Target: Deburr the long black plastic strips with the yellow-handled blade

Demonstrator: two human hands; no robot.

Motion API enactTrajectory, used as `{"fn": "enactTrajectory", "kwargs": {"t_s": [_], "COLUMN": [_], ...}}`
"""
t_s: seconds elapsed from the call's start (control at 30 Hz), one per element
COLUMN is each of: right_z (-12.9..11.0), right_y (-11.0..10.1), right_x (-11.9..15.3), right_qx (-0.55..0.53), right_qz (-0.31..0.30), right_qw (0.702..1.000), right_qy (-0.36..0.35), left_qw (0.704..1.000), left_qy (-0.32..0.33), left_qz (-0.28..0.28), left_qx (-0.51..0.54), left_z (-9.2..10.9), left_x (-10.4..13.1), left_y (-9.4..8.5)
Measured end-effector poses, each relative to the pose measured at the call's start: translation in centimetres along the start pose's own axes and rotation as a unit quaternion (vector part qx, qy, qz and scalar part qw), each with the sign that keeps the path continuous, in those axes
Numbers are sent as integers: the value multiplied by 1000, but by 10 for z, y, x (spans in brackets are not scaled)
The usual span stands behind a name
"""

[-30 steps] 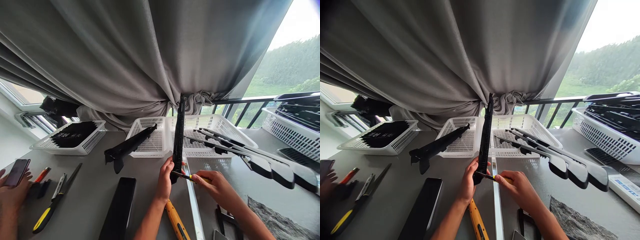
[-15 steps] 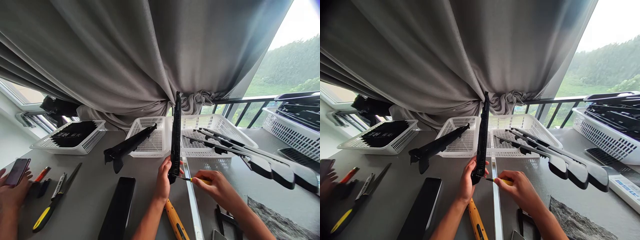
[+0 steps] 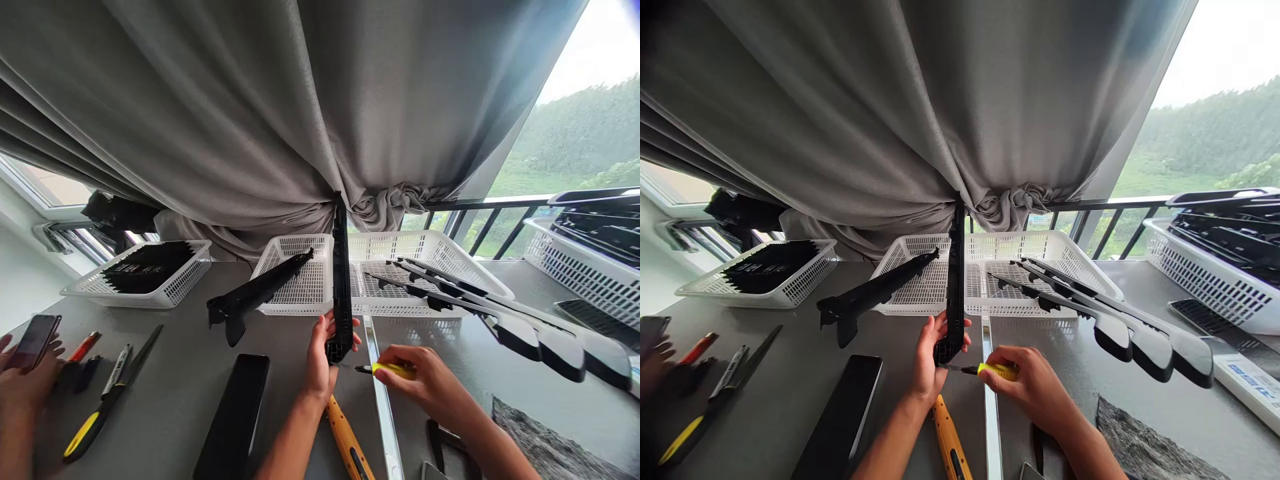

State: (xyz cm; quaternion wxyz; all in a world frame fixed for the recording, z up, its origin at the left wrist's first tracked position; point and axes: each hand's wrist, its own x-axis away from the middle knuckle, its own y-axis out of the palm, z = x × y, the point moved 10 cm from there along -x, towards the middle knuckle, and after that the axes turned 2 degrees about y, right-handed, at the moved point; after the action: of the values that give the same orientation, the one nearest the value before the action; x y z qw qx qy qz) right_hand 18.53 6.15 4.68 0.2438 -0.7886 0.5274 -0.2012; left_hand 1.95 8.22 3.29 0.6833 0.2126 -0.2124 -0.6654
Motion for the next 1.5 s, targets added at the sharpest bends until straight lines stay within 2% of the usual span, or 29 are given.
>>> {"fn": "enactTrajectory", "kwargs": {"t_s": [0.3, 0.47, 0.63, 0.8, 0.93, 1.1, 1.23, 1.4, 1.5], "right_z": [1, 6, 2, 3, 3, 10, 10, 9, 8], "right_y": [-4, -7, 0, -8, -1, -8, -4, -14, -12], "right_x": [-2, -3, -3, -3, -3, -4, -4, -3, -3], "right_qx": [-2, -12, -10, -4, -10, -17, -16, -6, 0], "right_qz": [11, 39, 7, 37, 4, 37, 14, 58, 46], "right_qw": [1000, 999, 1000, 999, 1000, 999, 1000, 998, 999], "right_qy": [-17, -9, -19, -22, -25, 3, -4, -1, -5], "left_qw": [1000, 999, 1000, 999, 999, 999, 998, 997, 997], "left_qy": [-8, -16, -1, -15, -21, -25, -26, -36, -32], "left_qz": [1, 4, 0, 6, 9, 15, 25, 20, 19], "left_qx": [21, 31, 14, 33, 32, 38, 46, 69, 67], "left_z": [-1, -4, -2, -4, -5, -7, -7, -7, -6], "left_x": [0, -2, -2, -2, -3, -5, -6, -5, -5], "left_y": [-1, -2, -1, -2, -4, -6, -9, -9, -9]}}
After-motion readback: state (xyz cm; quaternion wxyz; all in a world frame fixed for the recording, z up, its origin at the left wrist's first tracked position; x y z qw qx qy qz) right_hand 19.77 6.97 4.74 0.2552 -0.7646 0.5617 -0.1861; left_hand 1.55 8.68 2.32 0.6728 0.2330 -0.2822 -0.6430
